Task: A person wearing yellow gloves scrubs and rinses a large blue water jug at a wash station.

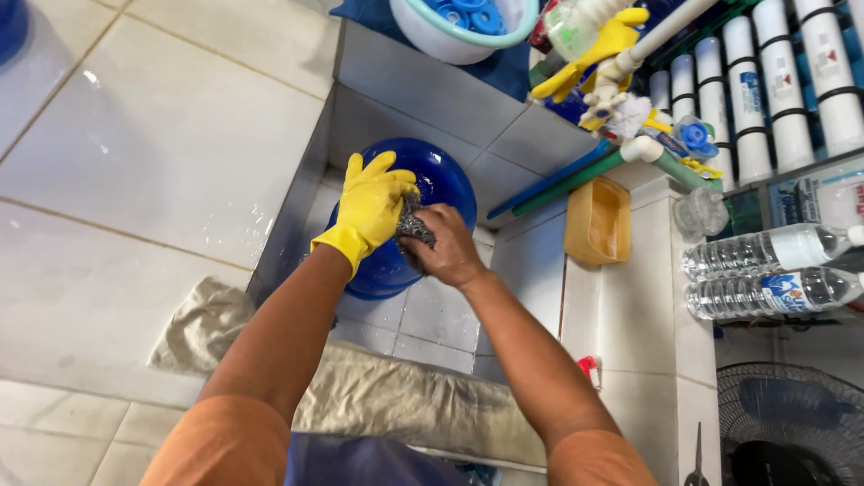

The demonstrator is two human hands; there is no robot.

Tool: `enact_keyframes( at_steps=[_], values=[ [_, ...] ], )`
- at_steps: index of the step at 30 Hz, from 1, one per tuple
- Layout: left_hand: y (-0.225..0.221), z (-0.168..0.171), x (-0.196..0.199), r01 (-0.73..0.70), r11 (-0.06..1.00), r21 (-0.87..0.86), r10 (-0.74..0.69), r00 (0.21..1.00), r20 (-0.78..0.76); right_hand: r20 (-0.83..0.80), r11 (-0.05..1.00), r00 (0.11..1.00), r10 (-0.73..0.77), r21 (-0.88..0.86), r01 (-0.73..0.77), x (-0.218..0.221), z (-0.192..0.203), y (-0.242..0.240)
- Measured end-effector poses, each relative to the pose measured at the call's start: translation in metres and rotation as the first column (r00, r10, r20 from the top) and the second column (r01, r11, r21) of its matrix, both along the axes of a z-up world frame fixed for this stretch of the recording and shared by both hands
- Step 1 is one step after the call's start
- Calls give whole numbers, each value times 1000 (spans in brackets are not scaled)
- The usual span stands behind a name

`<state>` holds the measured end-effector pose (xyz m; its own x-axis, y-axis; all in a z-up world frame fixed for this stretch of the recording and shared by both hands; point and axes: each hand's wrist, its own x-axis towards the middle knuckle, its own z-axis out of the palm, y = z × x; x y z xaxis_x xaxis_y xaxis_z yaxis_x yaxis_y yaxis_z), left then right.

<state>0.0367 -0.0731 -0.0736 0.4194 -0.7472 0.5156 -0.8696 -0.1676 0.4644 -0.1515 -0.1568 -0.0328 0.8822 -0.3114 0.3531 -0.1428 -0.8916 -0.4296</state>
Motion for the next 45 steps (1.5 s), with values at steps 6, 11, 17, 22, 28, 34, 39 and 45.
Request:
enact_keyframes(
  at_steps=[6,11,17,22,28,34,39,45],
  values=[
    [6,-7,8,35,999,33,-34,999,-23,-153,979,977,148,160,-123,-10,29,0],
    [9,-8,13,-8,1000,17,8,1000,2,45,982,985,168,79,-172,15,8,9],
    [18,-5,4,-66,996,58,68,998,-20,40,956,960,276,88,-279,-1,16,-29],
    [16,6,0,-39,995,91,46,996,-75,42,966,976,214,140,-218,-5,12,-1],
    [24,22,-7,-62,986,155,80,990,-117,41,980,999,-5,198,-3,-118,-23,-76],
    [29,15,1,-84,987,135,95,992,-81,-255,812,808,-531,120,571,-260,-47,-117],
    [26,22,-1,-66,992,107,72,996,-50,-597,557,269,-756,-370,744,-315,-108,-115],
    [35,19,-7,-138,984,116,143,989,-37,-732,321,68,-678,-211,923,-269,-104,-93]
  ],
)
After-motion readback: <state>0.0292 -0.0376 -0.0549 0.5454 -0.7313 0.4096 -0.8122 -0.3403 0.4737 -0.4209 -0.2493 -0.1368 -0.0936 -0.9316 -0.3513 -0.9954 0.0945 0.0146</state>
